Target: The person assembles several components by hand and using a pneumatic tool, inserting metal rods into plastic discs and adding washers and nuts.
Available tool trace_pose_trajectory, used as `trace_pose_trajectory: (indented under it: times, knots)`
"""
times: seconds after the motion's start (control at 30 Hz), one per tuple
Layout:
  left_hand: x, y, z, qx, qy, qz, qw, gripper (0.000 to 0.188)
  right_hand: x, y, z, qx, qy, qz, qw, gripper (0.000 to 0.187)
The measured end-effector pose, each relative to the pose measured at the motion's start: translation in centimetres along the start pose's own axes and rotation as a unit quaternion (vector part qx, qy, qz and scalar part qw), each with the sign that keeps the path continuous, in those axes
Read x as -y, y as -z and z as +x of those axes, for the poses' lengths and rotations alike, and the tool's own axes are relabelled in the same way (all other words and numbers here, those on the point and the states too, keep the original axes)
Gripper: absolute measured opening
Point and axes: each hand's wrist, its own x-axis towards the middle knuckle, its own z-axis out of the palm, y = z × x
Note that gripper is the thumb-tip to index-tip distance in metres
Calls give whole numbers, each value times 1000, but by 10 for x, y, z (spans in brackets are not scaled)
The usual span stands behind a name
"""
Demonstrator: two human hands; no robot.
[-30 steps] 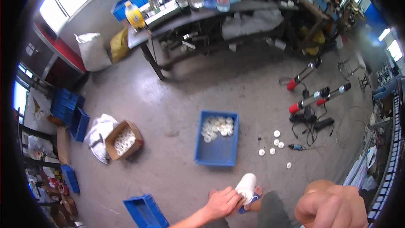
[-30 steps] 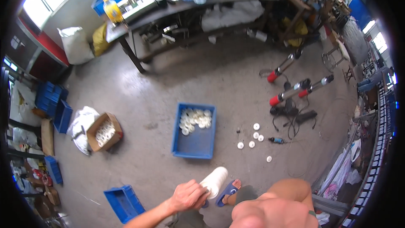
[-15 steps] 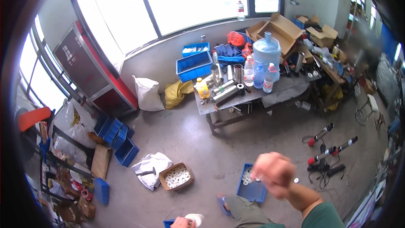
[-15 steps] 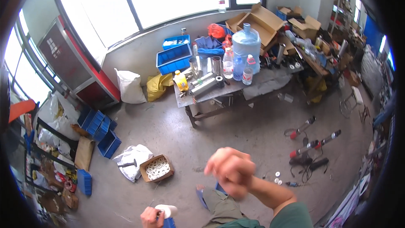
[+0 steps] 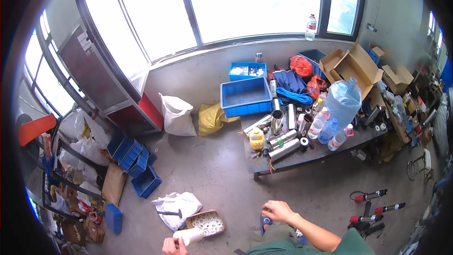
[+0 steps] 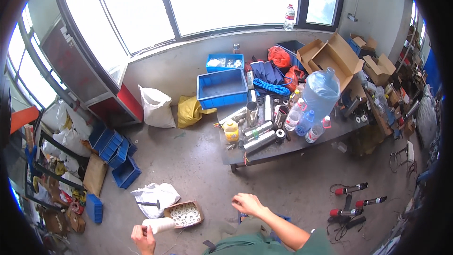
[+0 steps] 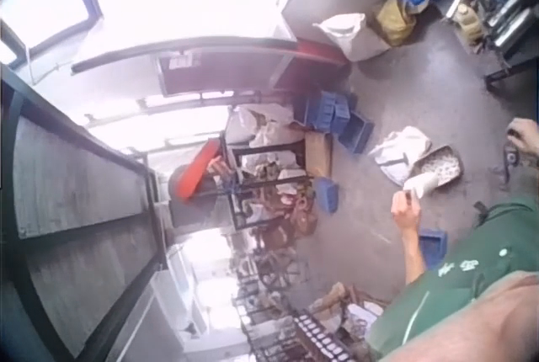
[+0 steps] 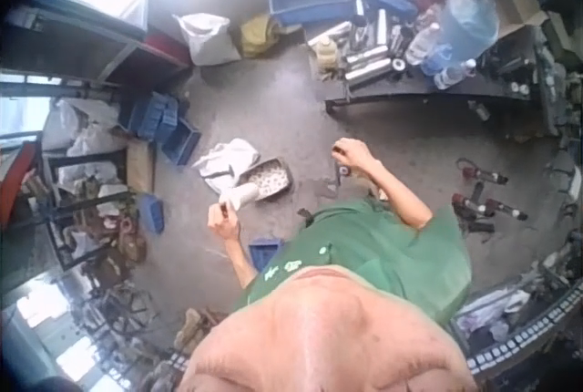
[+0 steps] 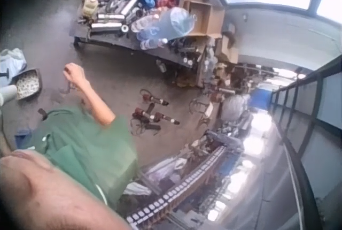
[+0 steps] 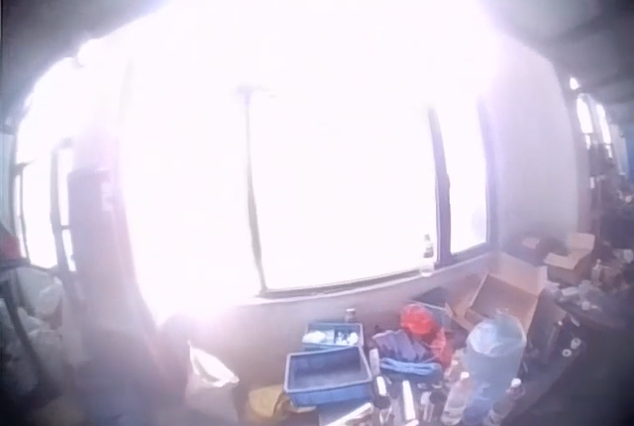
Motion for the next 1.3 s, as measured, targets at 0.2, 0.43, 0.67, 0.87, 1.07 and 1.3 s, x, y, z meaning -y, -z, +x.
trace_pose_trajectory:
  times: [0.2,0.43,0.67,0.87,1.07,1.3]
  knots:
    - [11,-117,213,-32,-64,-114,991,17,-5,54,255,-36,82,-127,988,26]
    - [1,-276,450,83,-219,-219,947,13,-61,77,454,-109,-49,-146,982,26]
    - [-62,-416,661,163,-356,-309,867,16,-158,214,604,-220,-160,-53,961,24]
    - [-108,-581,747,217,-369,-352,832,20,-358,313,813,-232,-230,-212,921,17]
    - [-121,-754,780,272,-413,-352,795,19,-508,350,983,-171,-143,-461,859,27]
    - [-133,-844,789,354,-439,-379,734,18,-564,371,1025,-109,-20,-516,849,10]
